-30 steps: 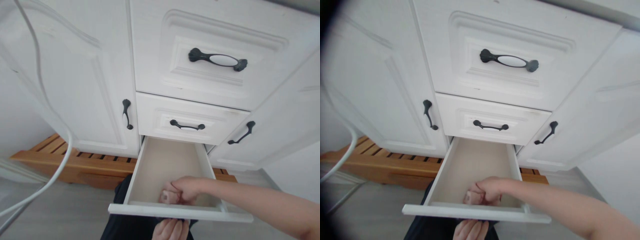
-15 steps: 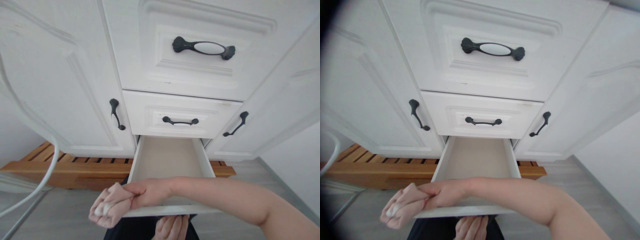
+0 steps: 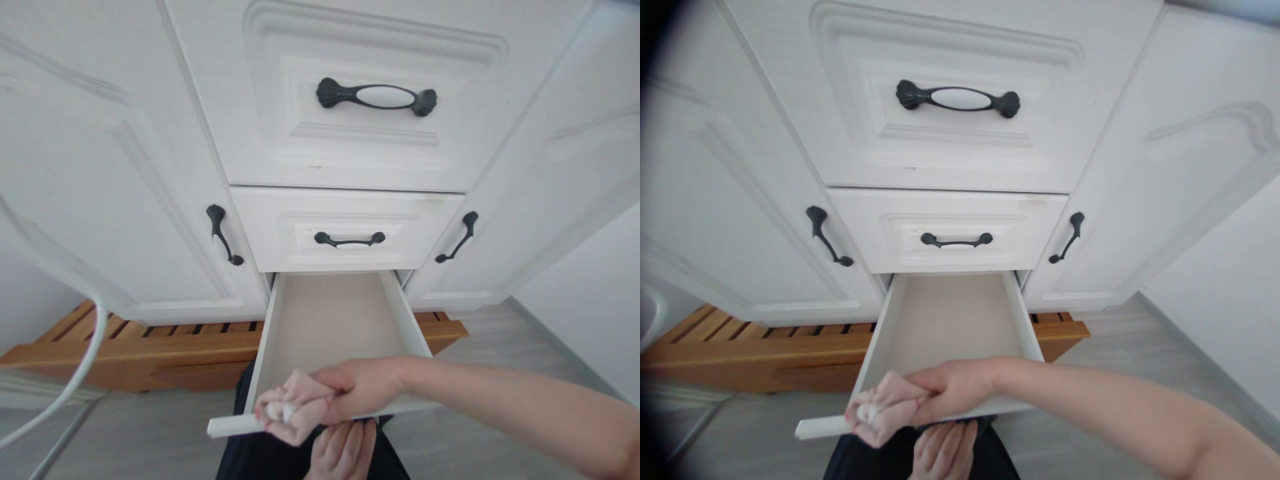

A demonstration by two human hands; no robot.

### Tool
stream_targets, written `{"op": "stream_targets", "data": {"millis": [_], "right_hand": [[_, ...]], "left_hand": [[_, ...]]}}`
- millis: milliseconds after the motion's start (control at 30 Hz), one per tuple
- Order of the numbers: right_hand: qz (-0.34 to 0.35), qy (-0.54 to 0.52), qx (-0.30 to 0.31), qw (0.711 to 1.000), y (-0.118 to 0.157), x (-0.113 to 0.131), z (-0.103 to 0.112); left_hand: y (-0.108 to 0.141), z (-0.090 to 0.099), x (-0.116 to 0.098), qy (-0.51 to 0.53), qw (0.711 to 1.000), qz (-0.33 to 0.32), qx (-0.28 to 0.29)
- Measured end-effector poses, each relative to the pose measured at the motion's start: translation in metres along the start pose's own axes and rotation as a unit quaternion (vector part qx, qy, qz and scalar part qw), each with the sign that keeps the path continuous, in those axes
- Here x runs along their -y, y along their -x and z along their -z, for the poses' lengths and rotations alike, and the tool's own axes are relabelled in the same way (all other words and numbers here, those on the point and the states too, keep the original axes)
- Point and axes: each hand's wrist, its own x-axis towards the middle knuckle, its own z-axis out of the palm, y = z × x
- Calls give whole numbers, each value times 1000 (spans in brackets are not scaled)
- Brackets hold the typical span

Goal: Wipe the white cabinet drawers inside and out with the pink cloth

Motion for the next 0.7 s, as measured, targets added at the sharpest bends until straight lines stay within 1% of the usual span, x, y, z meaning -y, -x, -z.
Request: {"op": "stream_targets", "data": {"millis": [33,100,167,200,233,300,333,400,467,500,567,633,667,700], "right_hand": [[-17,8,-10,1000,20,-2,0],[-60,63,-71,994,58,-5,-3],[-112,127,-142,975,91,-6,-9],[-137,149,-179,963,106,-7,-13],[-164,169,-216,948,120,-8,-16],[-226,201,-286,909,149,-14,-22],[-260,217,-319,885,163,-20,-25],[-330,243,-377,831,190,-37,-29],[-381,256,-425,780,212,-56,-34],[-392,255,-448,762,220,-66,-39],[-385,231,-496,744,228,-83,-53],[-362,181,-567,717,225,-100,-74],[-353,152,-610,693,219,-109,-86],[-347,124,-652,662,212,-118,-99]], "left_hand": [[1,-2,0,-9,1000,1,-6],[1,-5,0,-12,999,2,-31],[-2,-5,1,4,999,-5,-51],[-3,-5,2,14,999,-8,-49],[-5,-3,3,22,999,-10,-36],[-9,2,4,23,1000,-3,3],[-10,4,4,23,1000,2,16],[-11,7,3,25,999,11,27],[-10,7,2,25,999,15,25],[-9,6,2,23,999,17,22],[-6,2,0,18,999,27,8],[-3,-3,-2,15,999,35,-14],[-2,-5,-2,13,999,37,-21],[-2,-6,-2,12,999,38,-21]]}}
